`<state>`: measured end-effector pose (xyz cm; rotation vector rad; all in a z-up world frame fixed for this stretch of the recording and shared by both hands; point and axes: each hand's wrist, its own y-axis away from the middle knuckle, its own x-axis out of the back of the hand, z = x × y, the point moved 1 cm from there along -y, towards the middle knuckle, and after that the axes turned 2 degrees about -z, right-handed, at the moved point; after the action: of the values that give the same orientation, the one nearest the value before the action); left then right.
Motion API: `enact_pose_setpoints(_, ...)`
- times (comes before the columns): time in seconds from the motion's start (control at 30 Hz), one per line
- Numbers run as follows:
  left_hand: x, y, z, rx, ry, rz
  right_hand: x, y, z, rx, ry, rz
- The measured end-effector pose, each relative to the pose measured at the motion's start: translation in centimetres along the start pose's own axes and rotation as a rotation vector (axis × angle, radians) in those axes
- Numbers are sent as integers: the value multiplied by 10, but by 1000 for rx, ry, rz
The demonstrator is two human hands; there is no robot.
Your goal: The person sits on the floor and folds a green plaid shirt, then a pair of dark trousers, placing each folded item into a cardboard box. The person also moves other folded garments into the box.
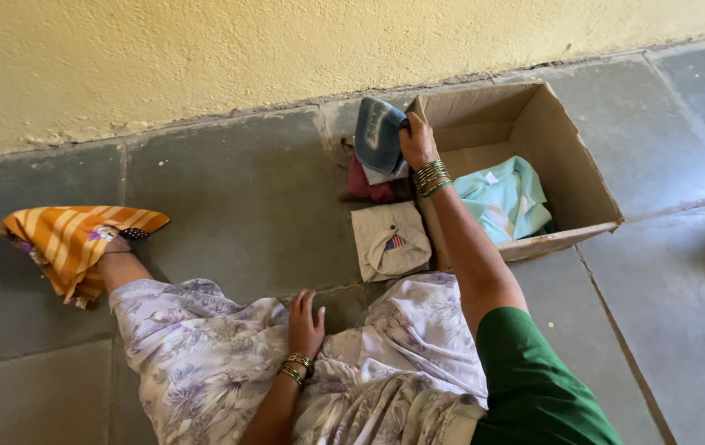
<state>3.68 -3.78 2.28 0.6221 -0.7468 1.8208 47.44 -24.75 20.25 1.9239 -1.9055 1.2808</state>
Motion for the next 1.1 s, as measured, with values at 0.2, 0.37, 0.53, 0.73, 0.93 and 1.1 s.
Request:
enact_pose_setpoints(0.2, -20, -11, -8, -36, -209, -148, -5, -10, 11, 117, 9, 50)
enact_pose_setpoints(0.37, -33, -24, -12, -81, -375, -202, -12, -30, 41, -23, -168, -106)
enact_pose_setpoints(0.53, -32, -26, -5, -6, -344, -332, 66, -43, 47, -86, -98, 59)
enact_pose_setpoints(0.73, -35, -30, 14, 218, -354, -543, 162, -34, 62, -48, 82, 288)
enact_pose_setpoints(0.93, -41, -26, 44, 138, -139, -447, 153, -19, 123, -107, 134, 213)
enact_pose_setpoints(1.1, -48, 14, 135, -118, 415, -308, 118, -9, 159, -345, 51, 66)
